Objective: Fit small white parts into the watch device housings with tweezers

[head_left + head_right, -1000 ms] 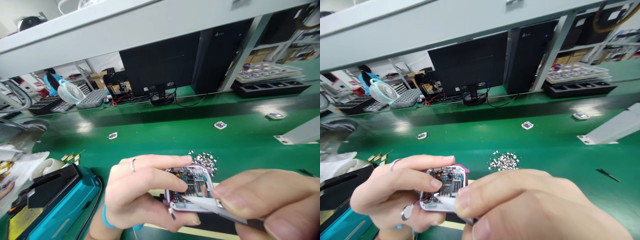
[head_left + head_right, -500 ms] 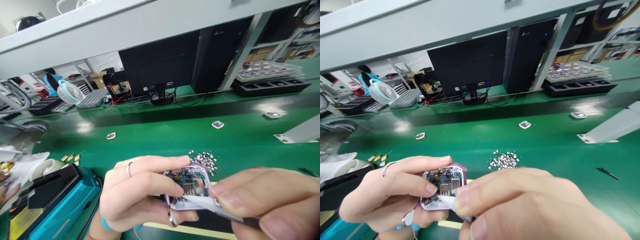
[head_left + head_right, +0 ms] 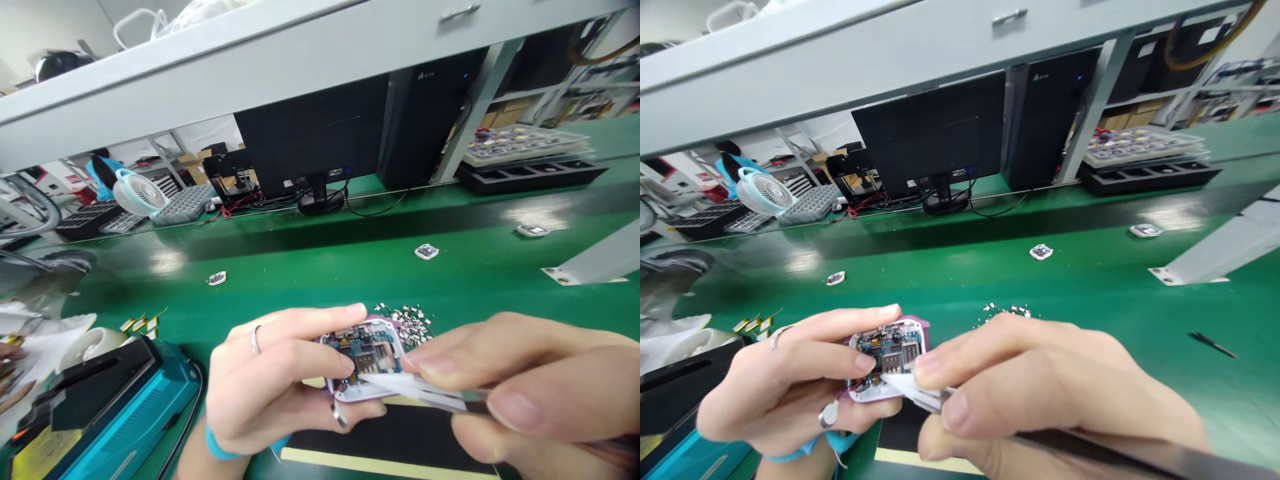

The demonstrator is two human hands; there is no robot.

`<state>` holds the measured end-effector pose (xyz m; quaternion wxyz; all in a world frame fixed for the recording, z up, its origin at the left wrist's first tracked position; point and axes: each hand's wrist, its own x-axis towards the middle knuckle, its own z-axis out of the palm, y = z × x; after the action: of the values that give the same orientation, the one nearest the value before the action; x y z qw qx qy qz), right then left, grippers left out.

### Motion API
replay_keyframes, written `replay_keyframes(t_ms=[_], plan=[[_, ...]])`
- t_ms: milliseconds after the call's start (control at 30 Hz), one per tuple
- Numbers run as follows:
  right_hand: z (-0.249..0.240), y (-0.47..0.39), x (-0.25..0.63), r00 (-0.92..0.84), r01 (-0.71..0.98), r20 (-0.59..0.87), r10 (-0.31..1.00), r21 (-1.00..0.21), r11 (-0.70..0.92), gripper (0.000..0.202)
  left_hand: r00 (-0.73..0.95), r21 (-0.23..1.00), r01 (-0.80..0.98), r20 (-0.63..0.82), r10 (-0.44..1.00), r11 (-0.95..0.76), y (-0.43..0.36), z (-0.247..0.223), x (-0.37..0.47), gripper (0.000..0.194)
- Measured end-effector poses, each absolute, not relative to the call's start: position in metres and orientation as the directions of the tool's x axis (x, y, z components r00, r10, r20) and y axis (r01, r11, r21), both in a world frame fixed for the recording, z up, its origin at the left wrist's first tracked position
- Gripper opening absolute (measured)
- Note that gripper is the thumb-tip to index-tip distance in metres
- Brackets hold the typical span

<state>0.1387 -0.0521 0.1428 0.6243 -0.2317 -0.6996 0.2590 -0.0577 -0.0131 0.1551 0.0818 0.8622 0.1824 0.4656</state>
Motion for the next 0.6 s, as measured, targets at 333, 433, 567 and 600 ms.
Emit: replay_keyframes(t_ms=[333, 433, 567, 600], plan=[[0.144, -0.050, 0.149, -0.215, -0.045, 0.728, 0.651, -0.673, 0.738, 0.023, 0.508, 0.265, 0.226, 0.789, 0.345, -0.937, -0.010, 0.154, -0.056, 0.021], [0.144, -0.048, 0.148, -0.224, -0.043, 0.712, 0.666, -0.690, 0.723, 0.042, 0.519, 0.265, 0.235, 0.780, 0.351, -0.935, -0.011, 0.153, -0.056, 0.020], [0.142, -0.048, 0.150, -0.234, 0.014, 0.692, 0.683, -0.700, 0.714, 0.046, 0.499, 0.253, 0.243, 0.796, 0.344, -0.937, -0.010, 0.149, -0.057, 0.019], [0.141, -0.048, 0.150, -0.228, 0.032, 0.696, 0.681, -0.694, 0.719, 0.043, 0.492, 0.249, 0.242, 0.801, 0.340, -0.938, -0.009, 0.149, -0.057, 0.019]])
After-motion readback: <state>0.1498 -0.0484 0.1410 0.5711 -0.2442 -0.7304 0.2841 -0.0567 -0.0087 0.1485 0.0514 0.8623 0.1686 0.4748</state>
